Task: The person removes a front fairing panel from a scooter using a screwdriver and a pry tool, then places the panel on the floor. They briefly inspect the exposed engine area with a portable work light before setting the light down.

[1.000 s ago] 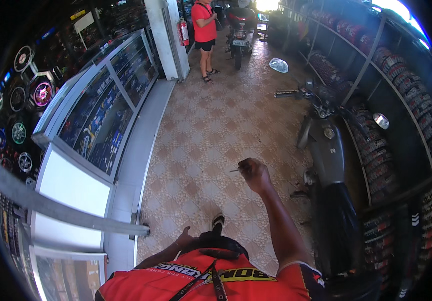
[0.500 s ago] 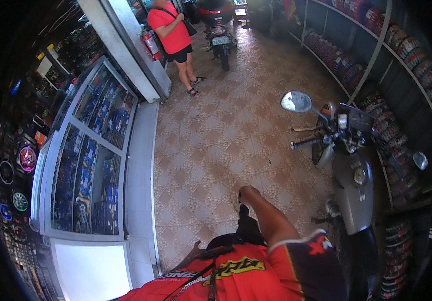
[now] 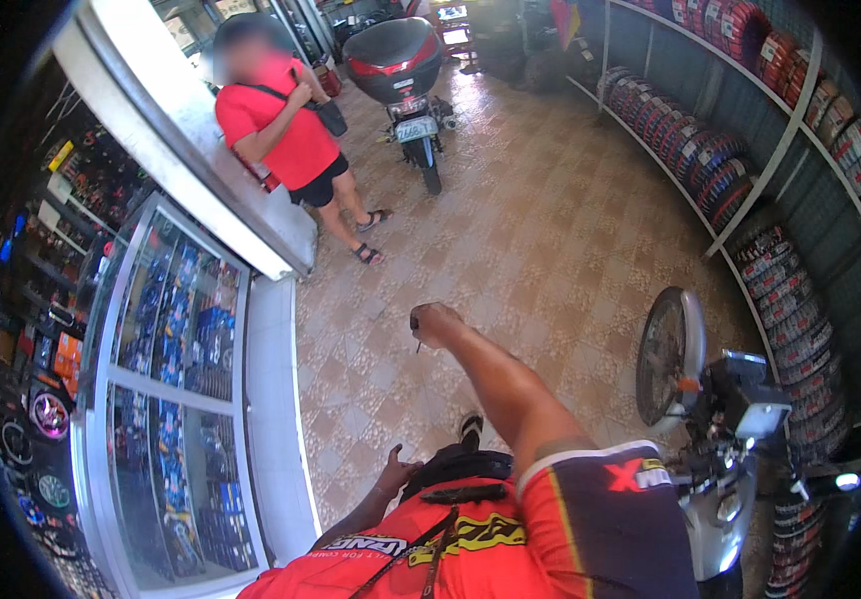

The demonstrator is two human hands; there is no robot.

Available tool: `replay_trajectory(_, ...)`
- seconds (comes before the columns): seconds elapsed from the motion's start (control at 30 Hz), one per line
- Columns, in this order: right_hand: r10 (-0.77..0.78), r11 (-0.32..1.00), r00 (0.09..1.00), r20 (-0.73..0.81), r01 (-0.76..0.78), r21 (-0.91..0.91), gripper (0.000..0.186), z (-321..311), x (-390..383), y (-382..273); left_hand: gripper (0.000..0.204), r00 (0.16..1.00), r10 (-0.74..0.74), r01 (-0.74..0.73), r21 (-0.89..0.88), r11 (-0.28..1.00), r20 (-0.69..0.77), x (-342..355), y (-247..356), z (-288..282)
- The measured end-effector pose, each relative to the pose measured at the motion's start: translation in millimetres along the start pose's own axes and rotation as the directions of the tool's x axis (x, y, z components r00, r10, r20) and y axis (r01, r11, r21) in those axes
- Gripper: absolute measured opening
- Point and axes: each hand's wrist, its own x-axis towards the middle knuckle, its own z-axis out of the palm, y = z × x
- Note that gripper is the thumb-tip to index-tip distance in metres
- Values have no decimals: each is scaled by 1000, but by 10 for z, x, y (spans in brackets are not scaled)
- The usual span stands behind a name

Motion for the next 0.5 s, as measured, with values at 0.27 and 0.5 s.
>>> replay_trajectory(0.27,497,867,861,-112,-488,98,32,-593,-368,2813,107,971,-141,108,171,979,193,2161,2069,-31)
replay_trajectory(0.5,935,319,314,164,-948,0,30,37,-2506,4415,110,953,-269,199,380,903,140,3855,3298,176)
